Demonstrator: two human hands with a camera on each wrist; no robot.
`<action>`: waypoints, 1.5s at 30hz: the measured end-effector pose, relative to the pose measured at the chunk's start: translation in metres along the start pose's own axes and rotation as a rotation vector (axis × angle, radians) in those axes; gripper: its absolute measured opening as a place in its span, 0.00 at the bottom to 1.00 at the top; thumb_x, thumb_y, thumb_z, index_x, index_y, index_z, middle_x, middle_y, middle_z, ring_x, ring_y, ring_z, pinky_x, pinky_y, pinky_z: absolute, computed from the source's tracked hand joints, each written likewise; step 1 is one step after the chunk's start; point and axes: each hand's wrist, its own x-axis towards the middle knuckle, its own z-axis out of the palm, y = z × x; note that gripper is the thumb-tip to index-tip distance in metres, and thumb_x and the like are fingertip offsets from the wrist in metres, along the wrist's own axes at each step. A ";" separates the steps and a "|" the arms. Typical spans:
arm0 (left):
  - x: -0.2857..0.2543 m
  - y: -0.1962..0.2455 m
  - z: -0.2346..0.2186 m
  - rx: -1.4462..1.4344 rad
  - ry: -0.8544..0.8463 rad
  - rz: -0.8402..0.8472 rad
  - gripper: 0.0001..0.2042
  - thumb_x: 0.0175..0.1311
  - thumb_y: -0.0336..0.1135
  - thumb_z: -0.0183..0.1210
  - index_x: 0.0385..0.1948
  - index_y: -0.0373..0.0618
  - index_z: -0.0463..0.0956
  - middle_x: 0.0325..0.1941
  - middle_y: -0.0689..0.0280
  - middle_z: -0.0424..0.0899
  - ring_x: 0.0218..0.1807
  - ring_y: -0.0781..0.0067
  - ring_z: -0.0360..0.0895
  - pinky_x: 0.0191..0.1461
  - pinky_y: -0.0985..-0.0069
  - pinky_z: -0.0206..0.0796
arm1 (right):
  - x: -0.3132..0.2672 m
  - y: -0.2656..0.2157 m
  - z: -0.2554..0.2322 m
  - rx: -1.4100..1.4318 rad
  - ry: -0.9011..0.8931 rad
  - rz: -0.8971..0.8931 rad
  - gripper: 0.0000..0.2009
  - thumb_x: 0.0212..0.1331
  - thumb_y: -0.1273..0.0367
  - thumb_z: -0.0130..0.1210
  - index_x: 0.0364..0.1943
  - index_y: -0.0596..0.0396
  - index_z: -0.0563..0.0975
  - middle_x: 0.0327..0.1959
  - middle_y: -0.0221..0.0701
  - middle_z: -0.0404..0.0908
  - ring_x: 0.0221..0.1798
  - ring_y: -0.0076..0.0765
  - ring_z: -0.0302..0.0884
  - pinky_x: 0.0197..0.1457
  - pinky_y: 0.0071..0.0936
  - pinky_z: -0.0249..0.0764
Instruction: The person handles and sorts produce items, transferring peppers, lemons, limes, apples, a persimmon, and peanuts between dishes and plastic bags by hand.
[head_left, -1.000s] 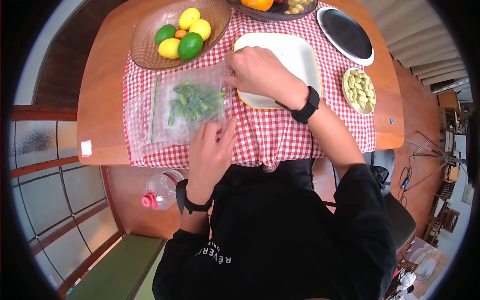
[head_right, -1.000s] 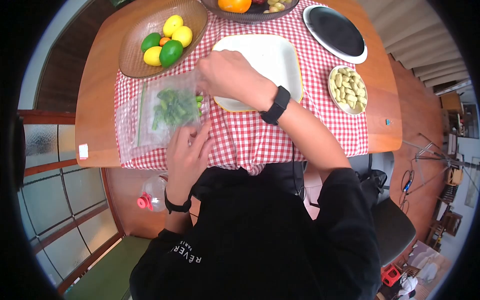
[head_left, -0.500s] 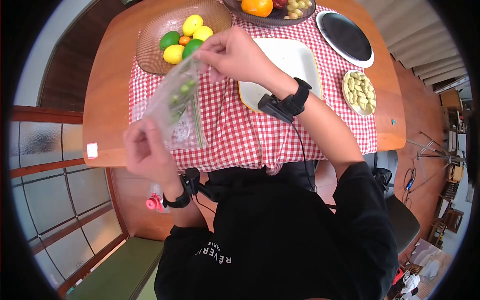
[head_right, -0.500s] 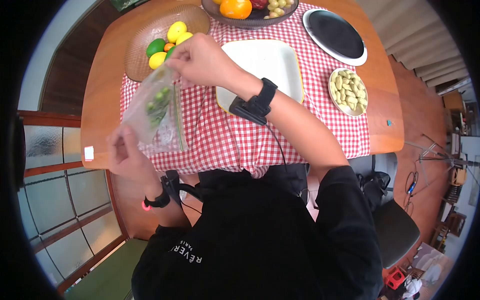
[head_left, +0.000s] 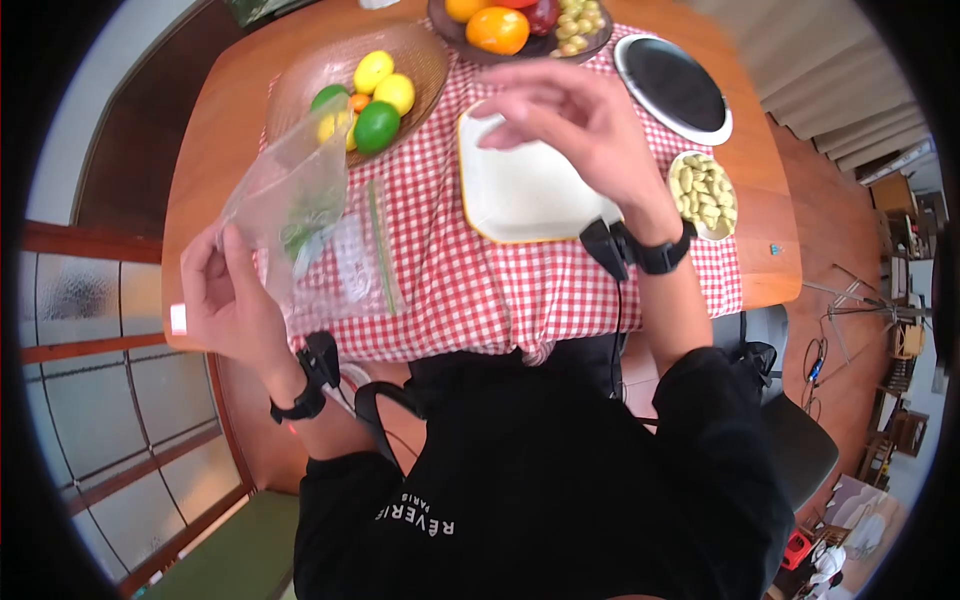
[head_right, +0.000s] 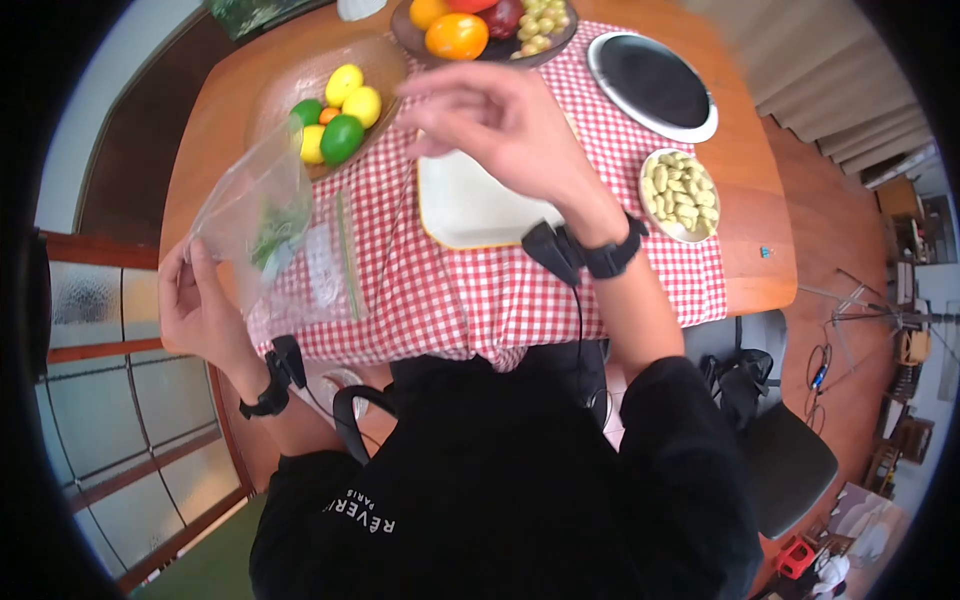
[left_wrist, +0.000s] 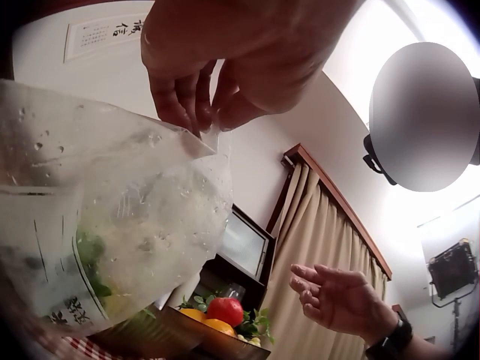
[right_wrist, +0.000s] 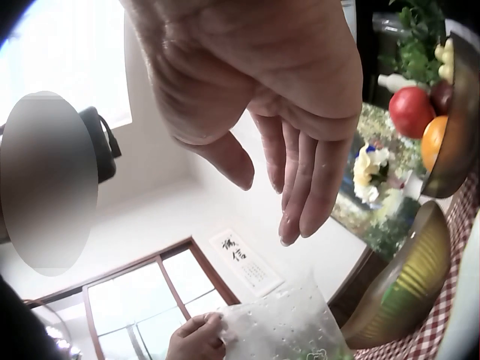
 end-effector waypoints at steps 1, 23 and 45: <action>0.001 0.004 0.003 -0.028 -0.039 0.042 0.07 0.74 0.22 0.62 0.48 0.30 0.81 0.45 0.61 0.87 0.45 0.76 0.85 0.50 0.79 0.79 | -0.014 0.004 -0.010 -0.033 0.019 -0.009 0.17 0.75 0.72 0.58 0.63 0.66 0.77 0.50 0.47 0.89 0.49 0.42 0.91 0.55 0.33 0.88; -0.008 0.135 0.120 -0.896 -0.659 -0.197 0.09 0.71 0.19 0.61 0.50 0.29 0.80 0.51 0.56 0.84 0.55 0.67 0.86 0.57 0.74 0.79 | -0.098 0.046 0.048 1.091 0.431 0.048 0.49 0.68 0.30 0.44 0.80 0.55 0.55 0.79 0.49 0.61 0.81 0.55 0.59 0.79 0.62 0.61; -0.037 -0.028 0.126 -0.485 -0.284 -0.070 0.11 0.73 0.17 0.55 0.52 0.28 0.80 0.42 0.62 0.80 0.35 0.78 0.77 0.41 0.82 0.72 | -0.144 0.014 -0.232 0.450 1.057 -0.052 0.21 0.82 0.59 0.46 0.67 0.61 0.72 0.62 0.42 0.83 0.59 0.42 0.86 0.63 0.39 0.85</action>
